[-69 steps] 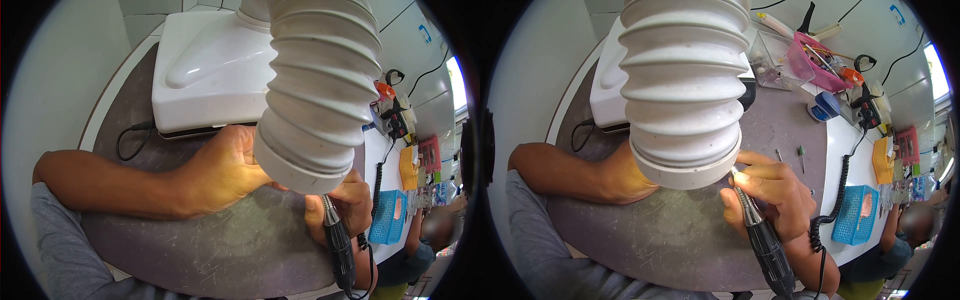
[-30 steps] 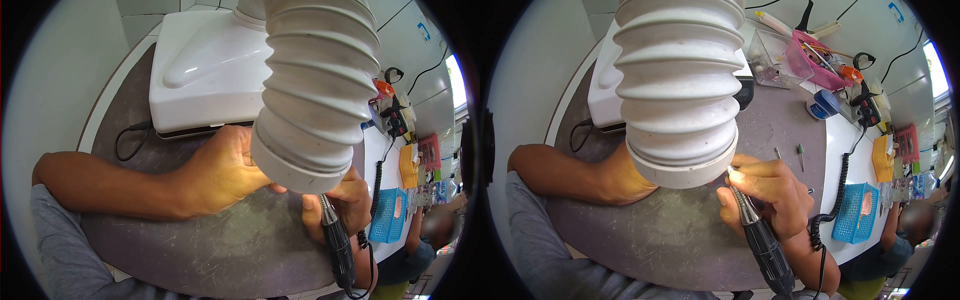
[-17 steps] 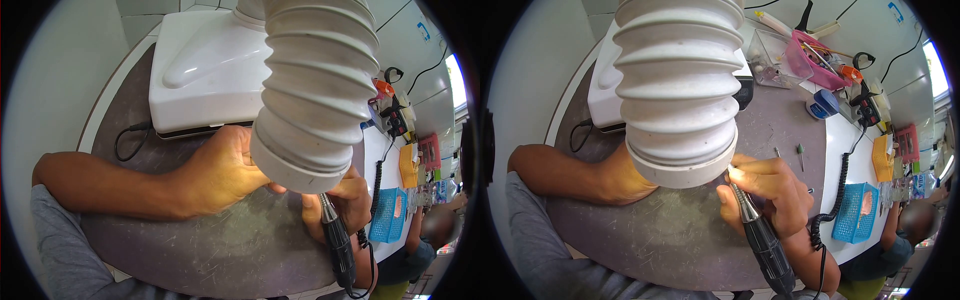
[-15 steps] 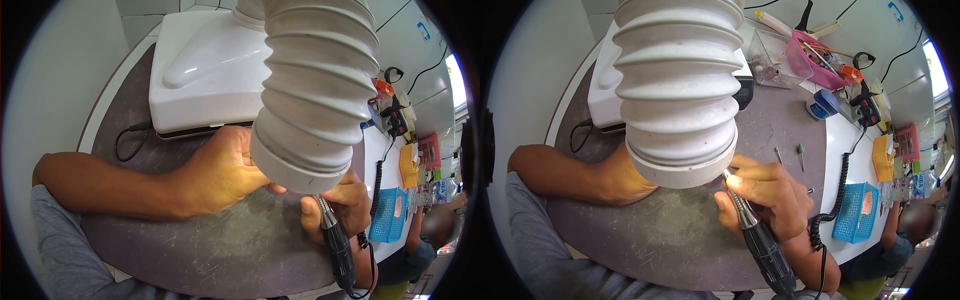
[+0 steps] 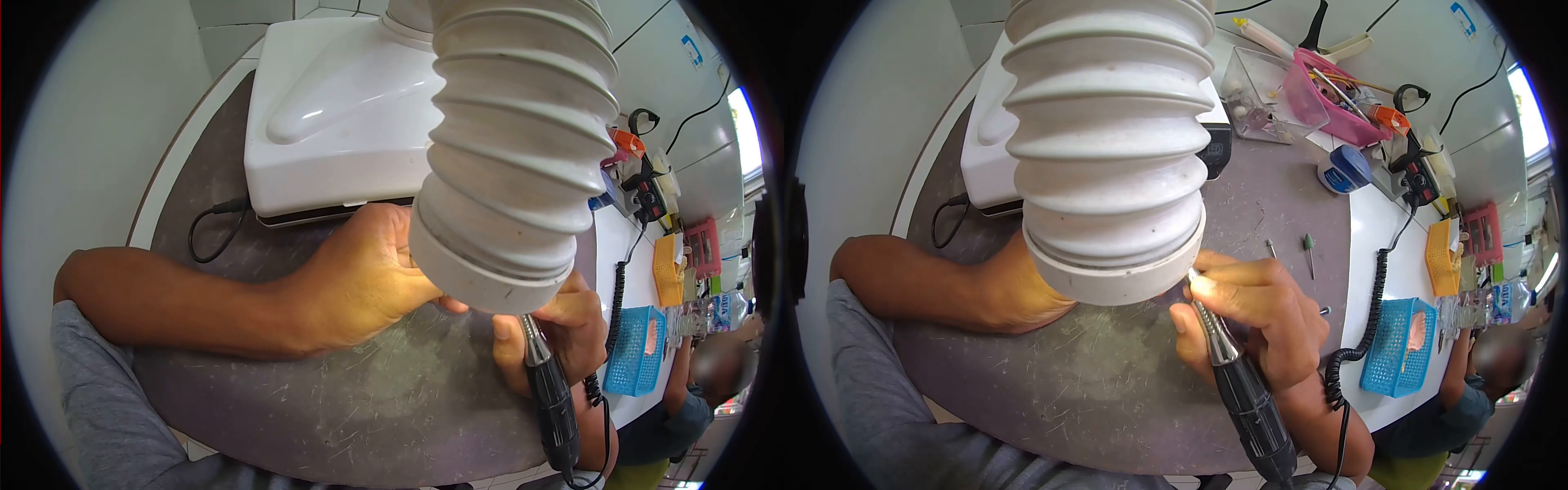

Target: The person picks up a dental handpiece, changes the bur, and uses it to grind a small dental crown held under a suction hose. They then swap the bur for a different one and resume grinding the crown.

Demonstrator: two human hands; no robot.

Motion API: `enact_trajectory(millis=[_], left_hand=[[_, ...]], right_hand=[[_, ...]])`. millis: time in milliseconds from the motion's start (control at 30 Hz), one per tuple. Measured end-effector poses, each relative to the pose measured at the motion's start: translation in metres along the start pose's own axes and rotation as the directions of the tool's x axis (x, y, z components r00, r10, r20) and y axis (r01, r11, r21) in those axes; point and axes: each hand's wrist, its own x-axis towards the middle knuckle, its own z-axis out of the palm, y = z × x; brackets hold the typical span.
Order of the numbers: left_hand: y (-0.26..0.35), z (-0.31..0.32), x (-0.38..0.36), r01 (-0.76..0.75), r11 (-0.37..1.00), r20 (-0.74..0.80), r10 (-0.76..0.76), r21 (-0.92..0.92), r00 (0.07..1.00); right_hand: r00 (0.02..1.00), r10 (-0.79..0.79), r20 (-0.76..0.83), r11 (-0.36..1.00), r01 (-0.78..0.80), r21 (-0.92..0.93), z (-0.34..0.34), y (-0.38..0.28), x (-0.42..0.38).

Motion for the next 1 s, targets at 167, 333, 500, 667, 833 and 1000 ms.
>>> enact_trajectory(millis=[167, 333, 500, 667, 833, 1000], left_hand=[[0.000, 0.000, 0.001, 0.055, 0.998, 0.005, -0.055, -0.032, 0.998], [-0.006, -0.007, 0.008, 0.059, 0.993, 0.111, -0.048, -0.099, 0.993], [-0.005, -0.005, 0.008, 0.131, 0.988, 0.076, -0.125, -0.078, 0.989], [-0.005, -0.005, 0.007, 0.063, 0.991, 0.080, -0.054, -0.114, 0.995], [-0.005, -0.005, 0.008, 0.069, 0.992, 0.090, -0.059, -0.109, 0.994], [-0.012, -0.009, 0.011, 0.081, 0.990, 0.139, -0.065, -0.111, 0.988]], right_hand=[[1.000, 0.006, -0.026, 1.000, -0.006, 0.015, 0.001, 0.000, -0.001], [1.000, 0.006, 0.000, 1.000, -0.006, -0.024, -0.002, -0.001, -0.001], [1.000, 0.006, -0.022, 0.999, -0.006, -0.036, 0.001, 0.001, -0.001], [1.000, 0.021, -0.009, 0.998, -0.022, -0.062, 0.001, -0.004, 0.000], [1.000, -0.012, -0.016, 0.998, 0.011, -0.054, 0.002, 0.000, -0.002], [1.000, -0.015, -0.016, 0.999, 0.014, -0.052, 0.001, 0.000, -0.001]])
